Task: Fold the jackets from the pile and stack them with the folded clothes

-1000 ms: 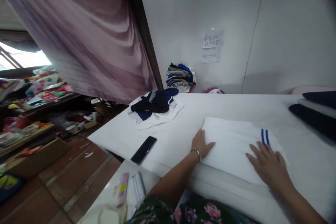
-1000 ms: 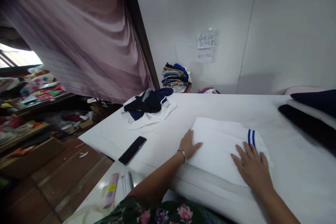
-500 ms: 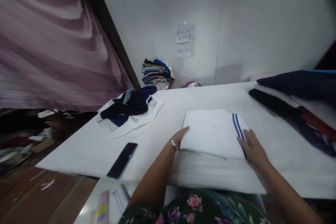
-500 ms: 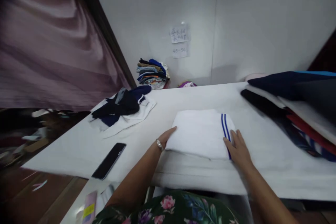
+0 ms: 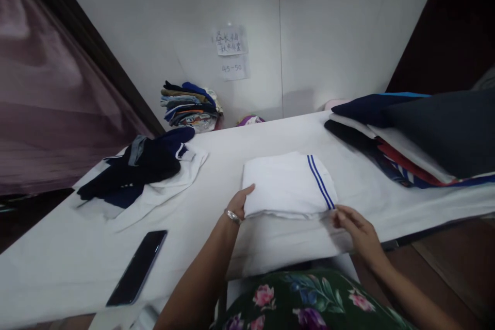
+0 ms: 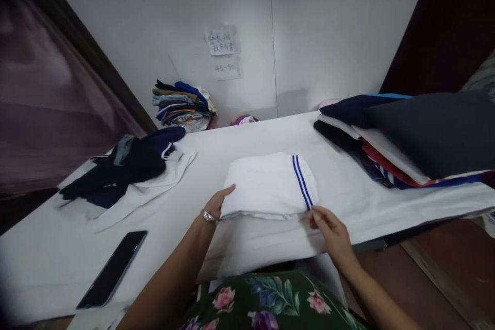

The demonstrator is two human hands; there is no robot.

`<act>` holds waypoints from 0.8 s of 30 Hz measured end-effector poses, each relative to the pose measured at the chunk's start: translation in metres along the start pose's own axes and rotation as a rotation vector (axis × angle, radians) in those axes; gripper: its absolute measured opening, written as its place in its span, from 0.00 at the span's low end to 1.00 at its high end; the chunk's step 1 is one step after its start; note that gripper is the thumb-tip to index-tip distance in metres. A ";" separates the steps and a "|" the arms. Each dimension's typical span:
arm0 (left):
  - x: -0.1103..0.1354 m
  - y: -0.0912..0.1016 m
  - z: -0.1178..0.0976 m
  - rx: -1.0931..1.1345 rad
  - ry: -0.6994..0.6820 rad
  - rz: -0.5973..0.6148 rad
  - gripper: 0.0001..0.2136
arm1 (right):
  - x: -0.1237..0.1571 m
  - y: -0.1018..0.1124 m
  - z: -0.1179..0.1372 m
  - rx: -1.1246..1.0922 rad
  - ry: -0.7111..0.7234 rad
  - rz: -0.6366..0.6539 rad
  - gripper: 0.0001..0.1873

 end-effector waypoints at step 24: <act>0.051 0.023 0.057 -0.032 -0.074 -0.207 0.14 | -0.009 -0.108 -0.018 -0.912 -0.318 0.232 0.28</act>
Point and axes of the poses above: each hand's wrist, its own x-axis away from the middle knuckle, its own y-axis out of the back of the hand, z = x × y, the point moved 10 cm from there along -x, towards the middle knuckle, and after that the axes turned 2 degrees about -y, right-handed, at the moved point
